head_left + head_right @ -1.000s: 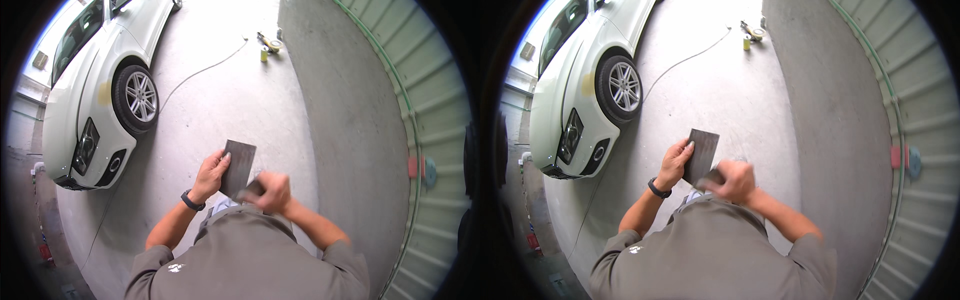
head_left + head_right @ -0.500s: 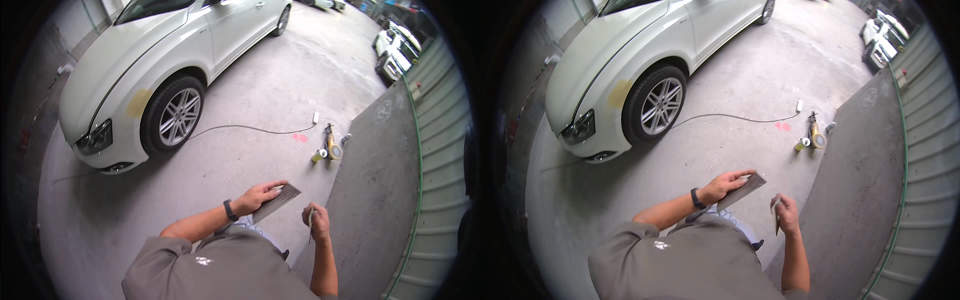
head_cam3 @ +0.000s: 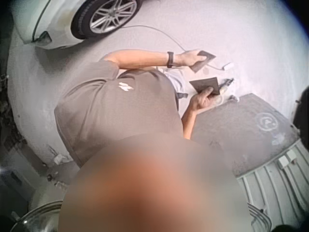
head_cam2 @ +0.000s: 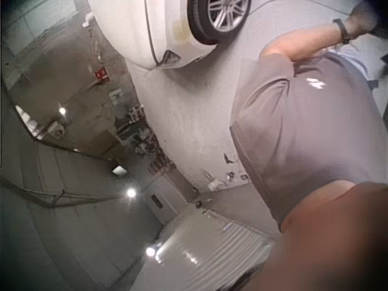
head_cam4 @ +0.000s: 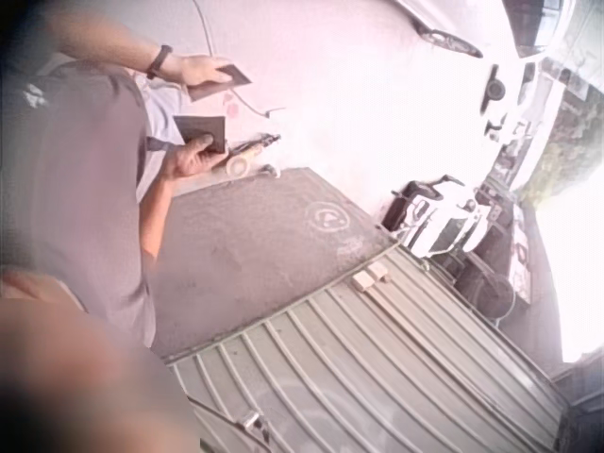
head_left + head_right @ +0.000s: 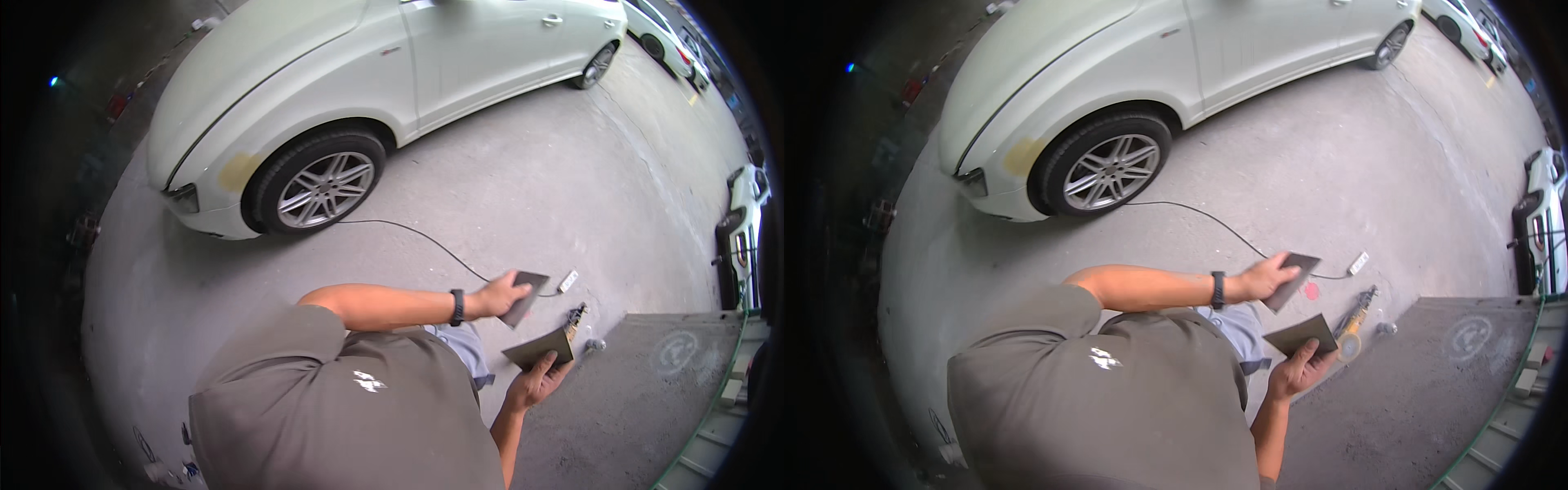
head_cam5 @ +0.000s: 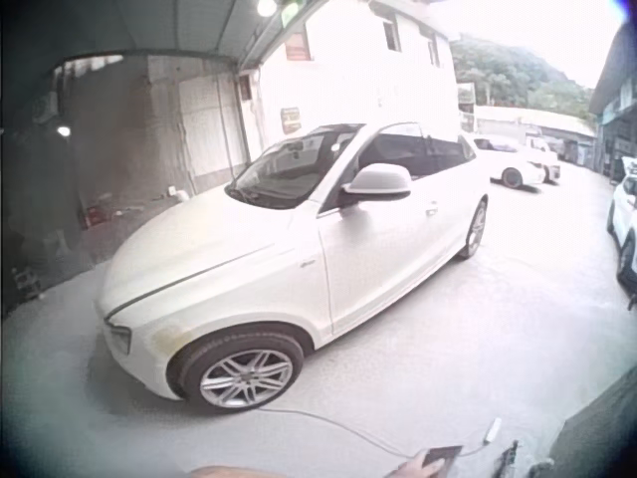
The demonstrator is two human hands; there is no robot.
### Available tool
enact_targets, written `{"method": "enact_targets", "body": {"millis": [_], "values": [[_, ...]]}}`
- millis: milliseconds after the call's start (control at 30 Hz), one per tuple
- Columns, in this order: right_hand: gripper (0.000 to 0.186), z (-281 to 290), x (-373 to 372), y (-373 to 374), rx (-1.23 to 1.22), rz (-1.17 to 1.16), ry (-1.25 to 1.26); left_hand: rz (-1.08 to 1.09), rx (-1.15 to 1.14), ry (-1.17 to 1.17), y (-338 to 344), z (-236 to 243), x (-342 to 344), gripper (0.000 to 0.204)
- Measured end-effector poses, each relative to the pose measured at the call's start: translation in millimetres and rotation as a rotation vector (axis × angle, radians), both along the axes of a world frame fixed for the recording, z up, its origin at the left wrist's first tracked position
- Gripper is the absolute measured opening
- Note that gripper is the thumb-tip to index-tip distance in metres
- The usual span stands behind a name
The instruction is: The person prepares and applies body filler to a white car's rear quarter panel. They mix filler with hardener on a metal spreader, then use a second spreader to apply and smooth the filler over a taped-off area on the car's body.
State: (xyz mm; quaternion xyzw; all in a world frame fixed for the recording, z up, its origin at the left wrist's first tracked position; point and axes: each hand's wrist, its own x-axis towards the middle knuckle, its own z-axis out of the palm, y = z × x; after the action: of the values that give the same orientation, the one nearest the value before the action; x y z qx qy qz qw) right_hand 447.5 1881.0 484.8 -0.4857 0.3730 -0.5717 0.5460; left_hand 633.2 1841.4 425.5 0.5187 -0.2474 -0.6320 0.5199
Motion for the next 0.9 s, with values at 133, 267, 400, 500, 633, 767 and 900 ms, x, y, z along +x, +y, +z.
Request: {"method": "enact_targets", "body": {"millis": [133,267,400,500,633,767,900], "values": [[0.024,41,29,-171,-0.817,0.233,0.372,0.148,-0.067,0.128,-109,44,46,0.047],[0.031,60,62,-287,-1.407,0.489,0.395,0.060,-0.275,0.349,-223,95,54,0.039],[0.035,7,39,-439,-1.364,0.335,0.550,0.056,-0.225,0.277,-343,97,54,0.034],[0.044,-37,-6,-580,-1.087,0.389,0.917,0.019,-0.077,0.166,-467,73,60,0.039],[0.046,-20,-38,-710,-0.651,0.300,1.189,-0.098,-0.306,0.112,-641,60,57,0.038],[0.044,34,-49,-792,-0.945,0.224,1.059,-0.263,-0.313,-0.227,-810,73,24,0.036],[0.041,20,-88,-958,-0.426,-0.138,1.227,-0.454,-0.379,-0.454,-944,67,-4,0.036]]}}
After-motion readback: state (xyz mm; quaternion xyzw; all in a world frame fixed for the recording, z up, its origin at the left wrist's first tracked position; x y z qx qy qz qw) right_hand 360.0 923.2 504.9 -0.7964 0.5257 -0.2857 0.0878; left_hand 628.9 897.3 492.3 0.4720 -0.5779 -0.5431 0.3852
